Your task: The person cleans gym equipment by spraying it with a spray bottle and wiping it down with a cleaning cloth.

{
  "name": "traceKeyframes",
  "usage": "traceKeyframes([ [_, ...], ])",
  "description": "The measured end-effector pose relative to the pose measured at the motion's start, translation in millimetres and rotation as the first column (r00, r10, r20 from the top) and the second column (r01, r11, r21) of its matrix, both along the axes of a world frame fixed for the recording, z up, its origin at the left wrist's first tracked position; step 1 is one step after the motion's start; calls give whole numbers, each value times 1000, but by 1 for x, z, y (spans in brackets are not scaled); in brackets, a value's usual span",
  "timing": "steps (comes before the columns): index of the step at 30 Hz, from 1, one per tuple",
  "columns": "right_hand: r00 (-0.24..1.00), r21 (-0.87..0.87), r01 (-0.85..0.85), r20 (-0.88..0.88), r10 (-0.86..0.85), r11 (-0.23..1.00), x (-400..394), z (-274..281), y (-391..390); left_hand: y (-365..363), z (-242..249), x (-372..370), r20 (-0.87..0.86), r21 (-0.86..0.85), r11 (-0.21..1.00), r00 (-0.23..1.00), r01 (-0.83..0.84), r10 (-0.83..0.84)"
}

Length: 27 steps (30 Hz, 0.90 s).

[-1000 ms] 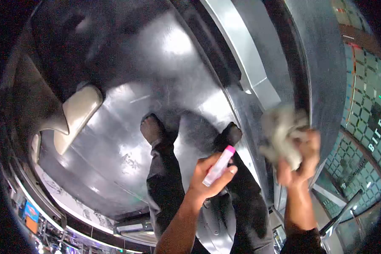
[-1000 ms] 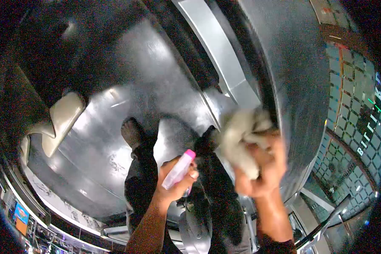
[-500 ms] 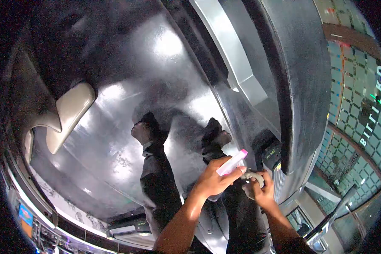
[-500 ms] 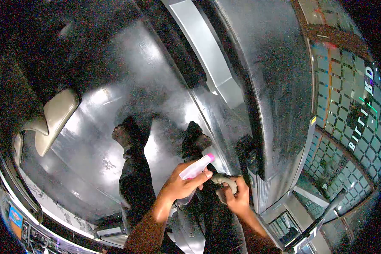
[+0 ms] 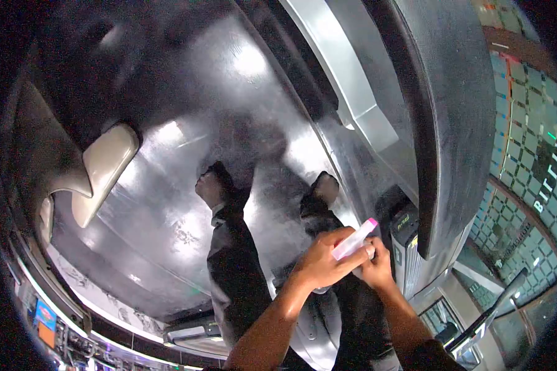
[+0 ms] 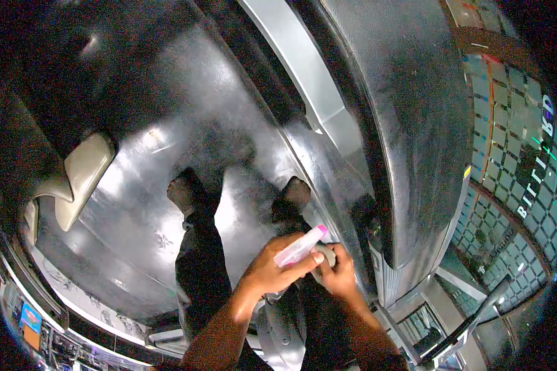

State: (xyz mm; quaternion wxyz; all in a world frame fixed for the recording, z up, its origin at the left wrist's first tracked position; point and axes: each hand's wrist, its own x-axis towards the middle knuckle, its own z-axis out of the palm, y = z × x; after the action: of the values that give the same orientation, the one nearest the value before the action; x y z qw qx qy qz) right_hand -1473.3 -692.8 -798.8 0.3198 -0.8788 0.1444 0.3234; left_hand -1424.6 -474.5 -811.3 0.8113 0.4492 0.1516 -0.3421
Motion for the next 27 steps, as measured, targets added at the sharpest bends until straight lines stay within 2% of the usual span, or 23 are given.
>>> traceKeyframes([
  [3,990,-72,-121,62,126,990,23,-17,1,7,7,13,-39,-27,999,999,-37,36],
  [5,919,-142,-321,192,344,937,47,-40,-4,9,6,15,-55,-14,1000,998,-8,7],
  [6,928,-267,-347,44,371,899,63,-41,7,11,0,12,-109,-6,998,992,66,-66],
  [7,922,-381,-384,-106,373,841,80,-43,19,12,-2,11,-124,-7,1000,992,21,-22],
  [9,909,-404,-321,-385,159,856,111,-64,24,13,-5,9,-155,-11,998,986,-64,61],
  [10,819,-612,-506,-121,561,607,108,-89,4,16,-7,11,-127,9,997,989,-71,72],
  [12,582,-829,-432,46,812,356,115,-127,-39,20,-9,9,-119,33,997,991,-63,67],
  [13,680,-836,-369,55,731,406,127,-135,-55,22,-9,8,-116,42,997,991,-58,62],
  [15,796,-882,-327,-63,602,339,137,-120,-36,25,-7,8,-64,67,991,990,-118,123],
  [16,814,-907,-352,-174,554,233,141,-108,-17,27,-8,11,-26,84,984,987,-158,161],
  [18,834,-893,-402,-266,483,202,142,-100,-1,34,-5,12,-70,86,987,987,-139,145],
  [19,845,-872,-404,-241,477,276,146,-107,-10,37,-6,14,-86,86,988,987,-129,137],
  [21,826,-863,-387,-167,538,326,154,-138,-32,41,-6,12,-67,98,982,984,-159,166],
  [23,751,-897,-341,-78,656,283,160,-186,-55,40,-7,9,-57,103,980,982,-172,179],
  [25,756,-866,-405,-135,641,295,185,-192,-32,38,-5,6,-60,96,981,982,-170,176],
  [26,758,-853,-428,-158,633,300,195,-191,-23,38,-6,7,-4,101,976,981,-194,195],
  [27,725,-872,-403,-119,678,278,197,-189,-22,38,-8,8,-24,92,976,980,-195,198],
])
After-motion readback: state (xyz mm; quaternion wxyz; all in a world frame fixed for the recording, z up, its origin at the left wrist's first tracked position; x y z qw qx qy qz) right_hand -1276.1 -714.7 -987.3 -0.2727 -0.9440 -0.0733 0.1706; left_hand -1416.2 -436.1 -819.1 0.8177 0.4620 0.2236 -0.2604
